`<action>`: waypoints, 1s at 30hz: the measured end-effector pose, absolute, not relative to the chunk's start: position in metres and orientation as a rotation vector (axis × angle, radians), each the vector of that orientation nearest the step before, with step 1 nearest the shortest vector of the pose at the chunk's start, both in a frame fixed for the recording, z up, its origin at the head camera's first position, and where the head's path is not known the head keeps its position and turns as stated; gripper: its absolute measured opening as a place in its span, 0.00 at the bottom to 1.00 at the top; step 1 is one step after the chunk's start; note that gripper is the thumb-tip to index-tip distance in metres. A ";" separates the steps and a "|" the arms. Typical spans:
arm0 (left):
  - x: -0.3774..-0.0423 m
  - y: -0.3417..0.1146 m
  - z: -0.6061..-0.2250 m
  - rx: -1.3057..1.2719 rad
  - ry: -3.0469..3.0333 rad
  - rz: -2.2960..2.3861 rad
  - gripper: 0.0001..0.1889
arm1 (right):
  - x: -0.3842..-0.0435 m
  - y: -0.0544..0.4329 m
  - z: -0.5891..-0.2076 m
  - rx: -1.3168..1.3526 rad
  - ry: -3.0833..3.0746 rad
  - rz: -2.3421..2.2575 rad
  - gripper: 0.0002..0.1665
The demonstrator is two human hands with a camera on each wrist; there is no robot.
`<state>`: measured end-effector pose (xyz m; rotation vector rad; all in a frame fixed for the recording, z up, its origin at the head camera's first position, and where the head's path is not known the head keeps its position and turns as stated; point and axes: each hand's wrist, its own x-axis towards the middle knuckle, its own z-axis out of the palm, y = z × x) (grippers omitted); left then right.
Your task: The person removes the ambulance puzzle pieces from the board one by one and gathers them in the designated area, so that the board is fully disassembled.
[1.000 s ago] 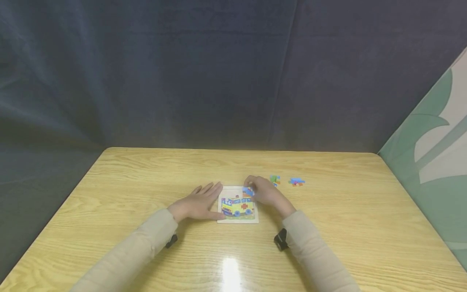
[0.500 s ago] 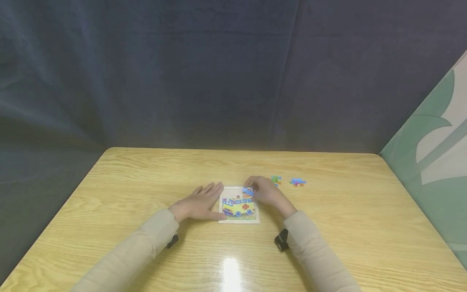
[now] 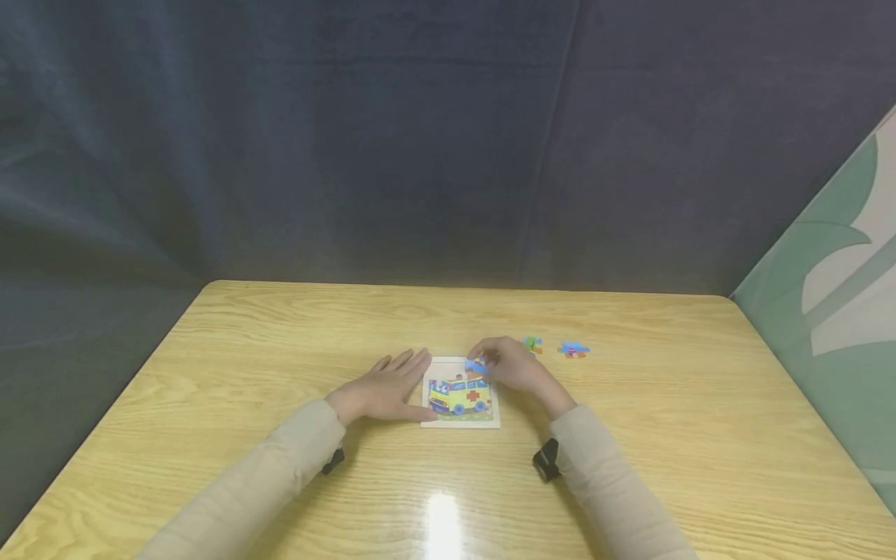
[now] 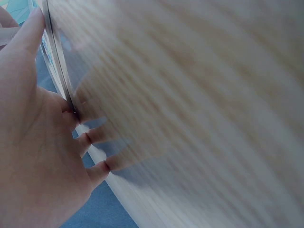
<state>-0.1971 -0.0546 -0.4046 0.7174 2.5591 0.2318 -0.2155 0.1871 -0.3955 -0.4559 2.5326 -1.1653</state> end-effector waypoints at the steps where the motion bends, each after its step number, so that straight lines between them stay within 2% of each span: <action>1: -0.197 -0.055 -0.405 0.719 2.558 0.233 0.52 | -0.215 0.188 -0.395 -0.464 2.530 -1.163 0.16; 10: -0.198 -0.056 -0.407 0.718 2.555 0.251 0.52 | -0.212 0.191 -0.393 -0.478 2.449 -1.248 0.15; 25: -0.197 -0.057 -0.406 0.746 2.547 0.228 0.51 | -0.209 0.220 -0.379 -0.202 2.367 -1.494 0.20; 30: -0.197 -0.057 -0.406 0.748 2.546 0.231 0.51 | -0.209 0.239 -0.372 -0.147 2.351 -1.590 0.15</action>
